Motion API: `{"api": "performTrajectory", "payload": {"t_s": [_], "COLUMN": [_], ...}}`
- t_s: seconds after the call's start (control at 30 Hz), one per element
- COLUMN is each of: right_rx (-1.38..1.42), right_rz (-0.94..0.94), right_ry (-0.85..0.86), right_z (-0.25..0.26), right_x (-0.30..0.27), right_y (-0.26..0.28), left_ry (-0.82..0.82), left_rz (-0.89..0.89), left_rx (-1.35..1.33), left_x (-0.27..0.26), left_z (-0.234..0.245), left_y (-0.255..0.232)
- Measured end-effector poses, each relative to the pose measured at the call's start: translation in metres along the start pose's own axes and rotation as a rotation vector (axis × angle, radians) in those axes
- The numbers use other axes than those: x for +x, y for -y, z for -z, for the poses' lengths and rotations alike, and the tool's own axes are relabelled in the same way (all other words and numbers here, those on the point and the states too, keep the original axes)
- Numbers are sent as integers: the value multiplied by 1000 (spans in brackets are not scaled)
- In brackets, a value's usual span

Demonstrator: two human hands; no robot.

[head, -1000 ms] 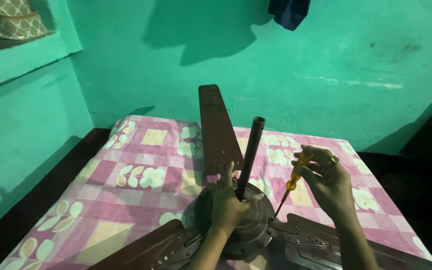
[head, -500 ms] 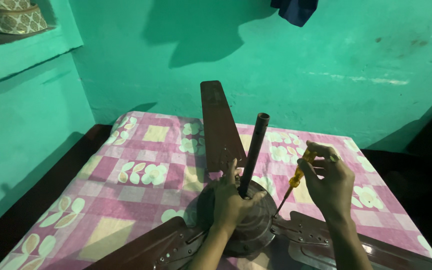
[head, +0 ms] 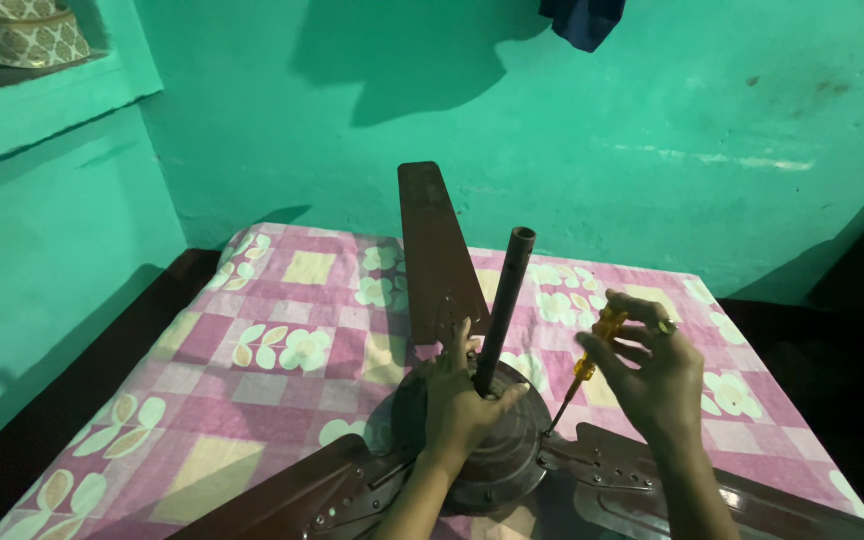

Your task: The person uses a yellow-handled screwdriver to loosen and remove screws from the blade brackets of a ceiling fan. They detach one fan blade and set it aside, then continue to loosen screws on the remaining blades.

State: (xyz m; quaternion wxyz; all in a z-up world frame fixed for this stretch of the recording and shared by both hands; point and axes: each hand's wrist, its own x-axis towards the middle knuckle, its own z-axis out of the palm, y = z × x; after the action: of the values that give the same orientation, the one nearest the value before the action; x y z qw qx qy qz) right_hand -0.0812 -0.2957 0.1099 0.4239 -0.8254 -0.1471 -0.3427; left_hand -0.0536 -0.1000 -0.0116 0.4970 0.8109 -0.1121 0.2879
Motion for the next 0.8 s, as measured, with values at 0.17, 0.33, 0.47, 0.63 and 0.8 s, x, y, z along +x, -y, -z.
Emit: {"api": "performTrajectory", "payload": {"t_s": [0.17,0.33,0.47,0.63,0.8], "right_rx": [94,92,-13,-30,305], "right_rz": [-60,-61,-55,55,84], "right_ry": [19,68,69,95,3], "right_z": [-6,-1,11,2,-19], "right_x": [2,10,21,15,24], "right_y": [-4,-14,-20,-20,-27], "left_ry": [16,21,-21,-101,13], "left_rz": [-2,40,-33,-78,123], "left_rx": [-21,-23,55,-10,-85], "left_x": [0,2,3,0,1], "left_z": [2,4,4,7,8], "left_y": [0,-3,-5,-12,-15]}}
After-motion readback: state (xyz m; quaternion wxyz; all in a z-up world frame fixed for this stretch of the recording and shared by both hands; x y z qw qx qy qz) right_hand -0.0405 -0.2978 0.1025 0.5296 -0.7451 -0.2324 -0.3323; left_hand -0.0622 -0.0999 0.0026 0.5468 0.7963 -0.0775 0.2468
